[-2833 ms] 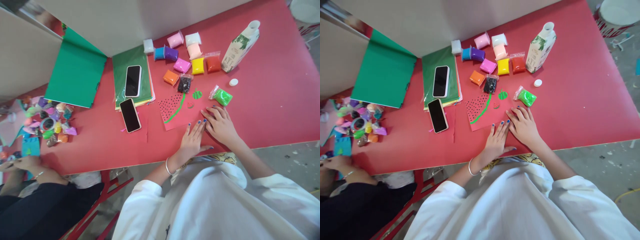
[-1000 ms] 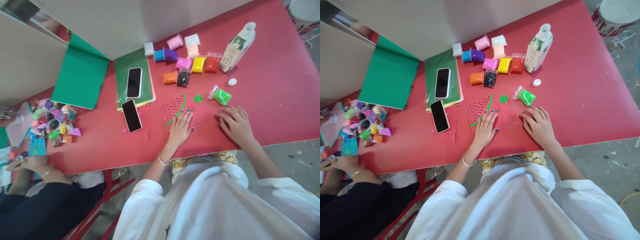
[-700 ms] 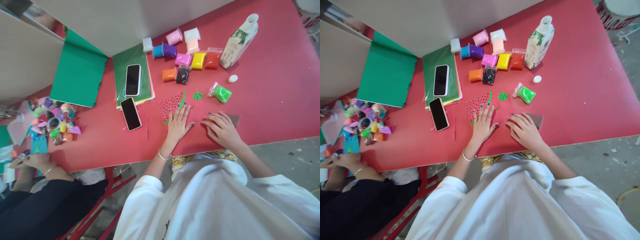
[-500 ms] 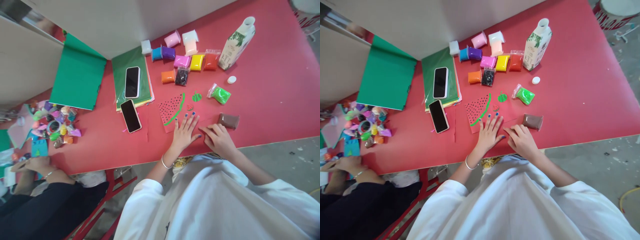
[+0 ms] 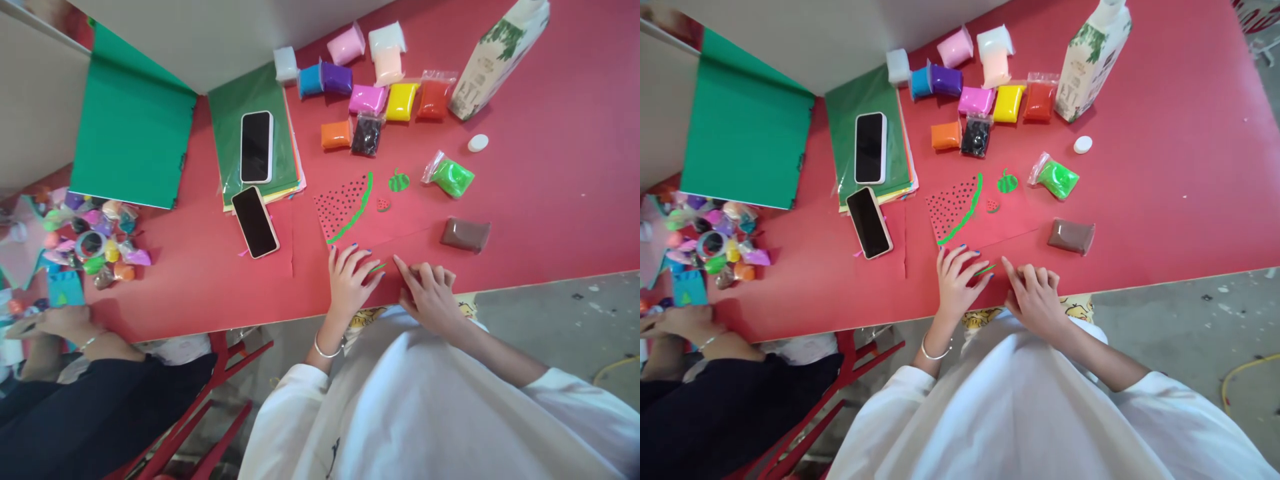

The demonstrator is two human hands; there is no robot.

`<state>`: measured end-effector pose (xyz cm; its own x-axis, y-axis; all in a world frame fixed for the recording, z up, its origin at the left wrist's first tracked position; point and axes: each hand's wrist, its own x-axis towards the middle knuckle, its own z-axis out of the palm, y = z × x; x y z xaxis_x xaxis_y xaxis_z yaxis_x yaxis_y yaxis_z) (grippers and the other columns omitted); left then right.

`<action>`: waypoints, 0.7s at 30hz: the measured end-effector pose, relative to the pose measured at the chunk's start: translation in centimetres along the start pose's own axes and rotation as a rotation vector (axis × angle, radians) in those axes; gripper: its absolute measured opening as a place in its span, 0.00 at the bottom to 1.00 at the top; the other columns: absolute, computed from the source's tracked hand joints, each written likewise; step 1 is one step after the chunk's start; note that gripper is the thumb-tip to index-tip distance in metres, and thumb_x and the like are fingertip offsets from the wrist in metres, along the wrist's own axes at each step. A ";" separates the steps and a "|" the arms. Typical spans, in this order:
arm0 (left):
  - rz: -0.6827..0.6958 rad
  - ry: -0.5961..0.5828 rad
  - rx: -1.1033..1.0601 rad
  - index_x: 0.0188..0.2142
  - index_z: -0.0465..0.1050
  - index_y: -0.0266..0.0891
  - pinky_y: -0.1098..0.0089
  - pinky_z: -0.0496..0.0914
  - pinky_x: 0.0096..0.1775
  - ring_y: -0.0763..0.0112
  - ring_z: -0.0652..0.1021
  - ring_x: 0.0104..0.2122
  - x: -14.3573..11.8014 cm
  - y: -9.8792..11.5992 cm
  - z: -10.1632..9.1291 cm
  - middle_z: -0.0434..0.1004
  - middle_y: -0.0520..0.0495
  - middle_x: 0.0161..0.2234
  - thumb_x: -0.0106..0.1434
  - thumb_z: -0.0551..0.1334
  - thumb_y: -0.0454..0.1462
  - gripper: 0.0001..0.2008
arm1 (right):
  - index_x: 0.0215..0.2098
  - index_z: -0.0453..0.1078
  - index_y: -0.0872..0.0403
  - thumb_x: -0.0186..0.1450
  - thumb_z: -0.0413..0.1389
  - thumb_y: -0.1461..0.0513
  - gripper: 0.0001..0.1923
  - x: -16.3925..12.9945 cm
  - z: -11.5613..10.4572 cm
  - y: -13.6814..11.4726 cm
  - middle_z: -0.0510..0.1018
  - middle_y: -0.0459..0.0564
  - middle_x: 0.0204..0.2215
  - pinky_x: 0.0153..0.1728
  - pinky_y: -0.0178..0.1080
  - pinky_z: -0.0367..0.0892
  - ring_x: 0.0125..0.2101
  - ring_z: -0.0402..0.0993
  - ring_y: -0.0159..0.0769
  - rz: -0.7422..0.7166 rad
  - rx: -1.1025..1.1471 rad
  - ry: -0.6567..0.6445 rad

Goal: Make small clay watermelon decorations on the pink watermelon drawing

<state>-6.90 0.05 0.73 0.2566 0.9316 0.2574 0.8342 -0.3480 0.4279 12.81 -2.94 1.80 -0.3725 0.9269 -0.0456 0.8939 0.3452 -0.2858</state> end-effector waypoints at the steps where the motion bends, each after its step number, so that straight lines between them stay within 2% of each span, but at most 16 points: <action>1: -0.008 0.009 -0.017 0.37 0.77 0.48 0.50 0.56 0.61 0.64 0.73 0.52 0.0 0.1 0.3 0.78 0.50 0.42 0.59 0.66 0.41 0.06 | 0.69 0.40 0.51 0.64 0.50 0.60 0.39 0.0 0.0 -0.1 0.68 0.56 0.40 0.38 0.47 0.54 0.37 0.58 0.45 -0.002 0.005 -0.008; 4: -0.033 0.052 -0.073 0.34 0.77 0.47 0.52 0.58 0.60 0.66 0.74 0.49 0.2 0.4 0.9 0.79 0.51 0.40 0.60 0.65 0.38 0.02 | 0.69 0.41 0.51 0.64 0.50 0.60 0.38 0.0 0.1 -0.3 0.68 0.55 0.39 0.38 0.46 0.54 0.37 0.58 0.45 0.000 0.033 -0.023; 11: -0.065 0.108 -0.154 0.33 0.77 0.47 0.55 0.61 0.58 0.68 0.75 0.46 0.2 0.3 0.9 0.79 0.52 0.37 0.60 0.65 0.38 0.01 | 0.68 0.45 0.49 0.64 0.50 0.61 0.36 0.2 0.3 -0.8 0.67 0.54 0.40 0.39 0.45 0.54 0.38 0.59 0.44 -0.002 0.118 -0.010; 21: -0.077 0.084 -0.151 0.33 0.77 0.47 0.55 0.61 0.58 0.68 0.75 0.46 0.2 0.3 0.9 0.79 0.52 0.37 0.61 0.64 0.38 0.02 | 0.69 0.41 0.46 0.63 0.51 0.62 0.38 0.5 0.2 -0.9 0.68 0.54 0.40 0.38 0.46 0.54 0.38 0.59 0.45 -0.013 0.122 0.008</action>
<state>-6.12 0.26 0.16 0.1476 0.9464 0.2875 0.7652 -0.2934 0.5730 11.75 -2.80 1.90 -0.3814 0.9238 -0.0341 0.8520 0.3370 -0.4006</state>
